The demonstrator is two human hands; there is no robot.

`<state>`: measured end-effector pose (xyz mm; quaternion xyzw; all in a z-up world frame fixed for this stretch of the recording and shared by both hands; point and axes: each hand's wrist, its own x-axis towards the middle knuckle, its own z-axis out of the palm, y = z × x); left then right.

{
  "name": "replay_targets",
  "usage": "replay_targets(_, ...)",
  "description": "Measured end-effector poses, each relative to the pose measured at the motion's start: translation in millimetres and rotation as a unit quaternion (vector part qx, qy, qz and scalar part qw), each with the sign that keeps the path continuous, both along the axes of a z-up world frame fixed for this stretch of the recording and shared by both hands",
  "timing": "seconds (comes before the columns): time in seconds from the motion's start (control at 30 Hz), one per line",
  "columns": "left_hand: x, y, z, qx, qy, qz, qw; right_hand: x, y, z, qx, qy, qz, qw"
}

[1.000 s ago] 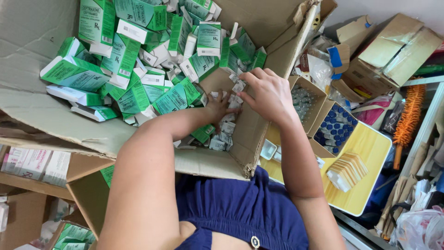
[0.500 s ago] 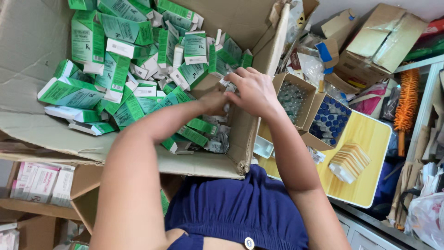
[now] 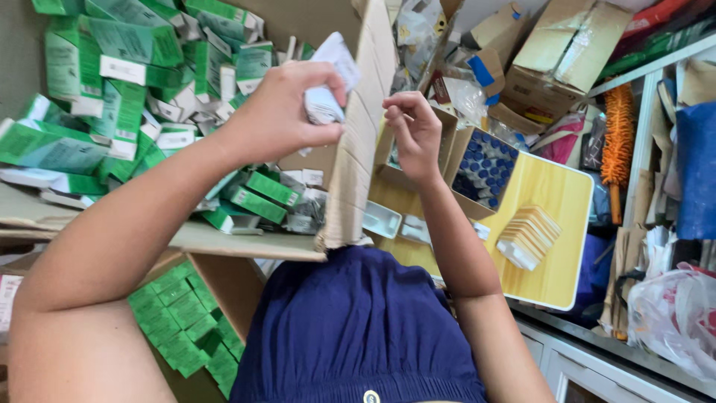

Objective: The person arranges small green boxes into a larger cardboard box, then transfers loose green boxes from a pile into the same box. The person also handles small white plastic containers, placing them on a table and into a larger box.

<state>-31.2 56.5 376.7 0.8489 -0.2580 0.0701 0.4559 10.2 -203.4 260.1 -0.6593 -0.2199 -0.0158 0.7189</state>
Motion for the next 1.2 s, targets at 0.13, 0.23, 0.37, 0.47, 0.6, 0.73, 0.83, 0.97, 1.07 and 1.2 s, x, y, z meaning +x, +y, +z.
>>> replay_targets(0.13,-28.2,-88.3,14.1,-0.037,-0.046,-0.064,0.996,-11.8,-72.8,-11.5,0.027,0.046,0.034,0.998)
replay_targets(0.23,-45.3,-170.0,-10.1,-0.132,0.015,-0.11,0.985,-35.8,-137.3,-22.1,0.013,0.081,0.026,0.996)
replay_targets(0.37,-55.4,-280.2,-77.4,-0.196,0.252,-0.118,0.94,-63.1,-225.9,-55.8,-0.049,0.086,-0.045,0.994)
replay_targets(0.47,-61.3,-352.6,-147.8,-0.118,0.331,-0.118,0.929,-87.1,-290.7,-92.9,-0.115,0.135,-0.156,0.972)
replay_targets(0.6,-66.4,-435.3,-243.0,0.014,0.23,-0.136,0.964,-122.4,-361.5,-132.3,-0.199,0.193,-0.233,0.932)
replay_targets(0.73,-65.9,-492.5,-316.9,0.054,0.155,-0.109,0.98,-143.6,-403.3,-153.4,-0.265,0.114,-0.288,0.913)
replay_targets(0.83,-65.9,-524.4,-345.6,0.163,0.201,0.001,0.966,-150.9,-420.4,-160.3,-0.274,0.134,-0.287,0.908)
replay_targets(0.97,-62.6,-548.3,-352.6,0.21,0.158,0.052,0.963,-164.7,-428.7,-167.1,-0.258,0.166,-0.258,0.916)
replay_targets(1.07,-63.3,-549.2,-341.3,0.274,0.145,0.044,0.95,-172.5,-431.0,-170.0,-0.264,0.17,-0.237,0.919)
replay_targets(1.2,-65.9,-536.7,-317.4,0.31,0.1,0.029,0.945,-171.4,-429.2,-171.2,-0.288,0.155,-0.208,0.922)
